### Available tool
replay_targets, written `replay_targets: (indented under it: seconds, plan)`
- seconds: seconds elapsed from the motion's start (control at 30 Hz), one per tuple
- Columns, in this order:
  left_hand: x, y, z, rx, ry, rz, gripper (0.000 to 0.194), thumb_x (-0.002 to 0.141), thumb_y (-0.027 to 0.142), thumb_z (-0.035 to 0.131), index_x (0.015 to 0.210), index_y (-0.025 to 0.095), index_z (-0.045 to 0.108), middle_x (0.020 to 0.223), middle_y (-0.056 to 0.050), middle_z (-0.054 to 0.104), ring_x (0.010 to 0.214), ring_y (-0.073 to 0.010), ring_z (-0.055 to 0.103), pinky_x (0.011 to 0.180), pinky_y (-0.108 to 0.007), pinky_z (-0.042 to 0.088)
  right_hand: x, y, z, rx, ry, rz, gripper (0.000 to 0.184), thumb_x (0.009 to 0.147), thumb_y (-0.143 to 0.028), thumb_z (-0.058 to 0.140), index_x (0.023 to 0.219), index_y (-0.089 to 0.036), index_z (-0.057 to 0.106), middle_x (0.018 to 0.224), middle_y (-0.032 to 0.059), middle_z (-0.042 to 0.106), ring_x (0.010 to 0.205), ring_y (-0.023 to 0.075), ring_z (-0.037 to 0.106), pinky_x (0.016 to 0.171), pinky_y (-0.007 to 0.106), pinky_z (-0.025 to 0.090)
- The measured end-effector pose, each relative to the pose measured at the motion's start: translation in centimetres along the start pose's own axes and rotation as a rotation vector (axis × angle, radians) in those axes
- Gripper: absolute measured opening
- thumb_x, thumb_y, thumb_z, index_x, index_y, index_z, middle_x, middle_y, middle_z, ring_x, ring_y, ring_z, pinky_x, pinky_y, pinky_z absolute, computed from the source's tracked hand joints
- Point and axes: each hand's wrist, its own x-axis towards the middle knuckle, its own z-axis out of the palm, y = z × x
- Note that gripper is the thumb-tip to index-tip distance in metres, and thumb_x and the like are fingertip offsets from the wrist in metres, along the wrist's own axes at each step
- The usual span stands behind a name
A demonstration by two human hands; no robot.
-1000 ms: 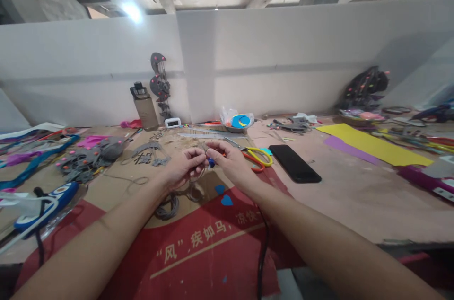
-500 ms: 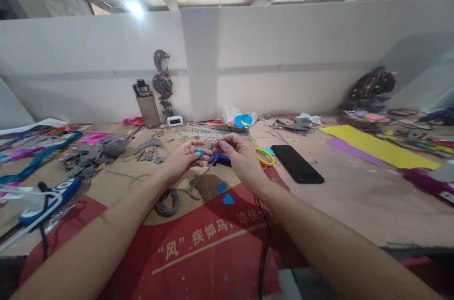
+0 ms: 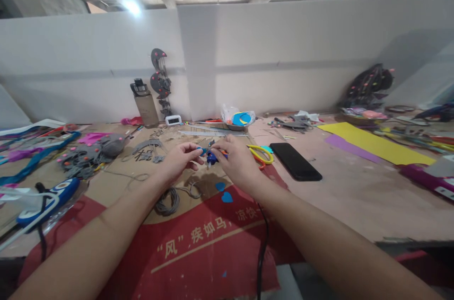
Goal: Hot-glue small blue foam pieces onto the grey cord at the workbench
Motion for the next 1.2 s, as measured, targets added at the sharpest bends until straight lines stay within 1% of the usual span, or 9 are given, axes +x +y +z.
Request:
replay_targets:
  seconds: [0.1, 0.2, 0.3, 0.43, 0.63, 0.77, 1.03, 1.2]
  plan:
    - [-0.05, -0.05, 0.20, 0.013, -0.013, 0.011, 0.029, 0.070, 0.034, 0.073, 0.081, 0.013, 0.058, 0.059, -0.001, 0.063, 0.049, -0.0090, 0.057, 0.047, -0.019, 0.047, -0.22, -0.22, -0.06, -0.149, -0.033, -0.028, 0.022, 0.090, -0.028, 0.048, 0.086, -0.021, 0.068, 0.086, 0.0042, 0.056, 0.078, 0.0148, 0.053, 0.069, 0.026, 0.038]
    - [-0.14, 0.15, 0.46, 0.009, -0.038, -0.004, 0.029, 0.071, 0.036, 0.072, 0.081, 0.012, 0.058, 0.060, -0.003, 0.065, 0.049, -0.0100, 0.059, 0.051, -0.021, 0.050, -0.31, -0.17, 0.07, -0.226, -0.053, -0.064, 0.025, 0.092, -0.029, 0.045, 0.085, -0.022, 0.068, 0.085, 0.0036, 0.056, 0.077, 0.0145, 0.053, 0.065, 0.025, 0.036]
    - [-0.36, 0.43, 0.70, -0.004, -0.059, -0.019, 0.030, 0.073, 0.039, 0.070, 0.081, 0.012, 0.058, 0.065, -0.004, 0.067, 0.053, -0.0110, 0.062, 0.051, -0.021, 0.051, -0.35, 0.06, 0.25, -0.274, -0.048, -0.080, 0.026, 0.092, -0.030, 0.044, 0.083, -0.023, 0.068, 0.085, 0.0032, 0.056, 0.076, 0.0143, 0.052, 0.063, 0.026, 0.033]
    - [-0.66, 0.55, 0.91, -0.007, -0.087, -0.028, 0.033, 0.075, 0.044, 0.067, 0.083, 0.014, 0.056, 0.070, -0.004, 0.068, 0.053, -0.0112, 0.063, 0.046, -0.020, 0.050, -0.42, 0.34, 0.36, -0.299, -0.048, -0.079, 0.026, 0.092, -0.030, 0.044, 0.085, -0.024, 0.068, 0.084, 0.0028, 0.055, 0.073, 0.0141, 0.050, 0.061, 0.026, 0.031]
    - [-0.53, 0.30, 0.93, 0.025, -0.074, -0.012, 0.034, 0.076, 0.046, 0.066, 0.088, 0.016, 0.054, 0.064, -0.001, 0.065, 0.046, -0.0104, 0.060, 0.038, -0.017, 0.045, -0.42, 0.20, 0.26, -0.304, -0.064, -0.064, 0.026, 0.092, -0.033, 0.044, 0.084, -0.025, 0.068, 0.084, 0.0027, 0.055, 0.076, 0.0148, 0.051, 0.061, 0.026, 0.031]
    - [-0.43, 0.30, 1.00, 0.044, -0.076, -0.007, 0.034, 0.075, 0.044, 0.067, 0.087, 0.015, 0.055, 0.063, 0.000, 0.063, 0.047, -0.0098, 0.060, 0.041, -0.017, 0.046, -0.40, 0.15, 0.26, -0.295, -0.063, -0.064, 0.026, 0.092, -0.034, 0.044, 0.086, -0.025, 0.068, 0.085, 0.0027, 0.055, 0.076, 0.0145, 0.052, 0.062, 0.026, 0.031]
    - [-0.18, -0.16, 0.51, -0.019, -0.172, -0.005, 0.034, 0.077, 0.047, 0.064, 0.082, 0.014, 0.056, 0.070, -0.003, 0.066, 0.052, -0.0094, 0.060, 0.047, -0.019, 0.048, -0.52, 0.63, 0.58, -0.340, -0.030, -0.068, 0.026, 0.092, -0.035, 0.045, 0.086, -0.025, 0.068, 0.084, 0.0026, 0.054, 0.070, 0.0141, 0.049, 0.057, 0.027, 0.028]
    - [-0.06, -0.19, 0.36, -0.021, -0.183, -0.021, 0.037, 0.075, 0.049, 0.065, 0.082, 0.014, 0.057, 0.072, -0.004, 0.066, 0.053, -0.0095, 0.060, 0.047, -0.019, 0.046, -0.57, 0.48, 0.44, -0.365, -0.040, -0.076, 0.027, 0.092, -0.035, 0.044, 0.088, -0.026, 0.069, 0.088, 0.0038, 0.057, 0.073, 0.0149, 0.051, 0.057, 0.027, 0.028]
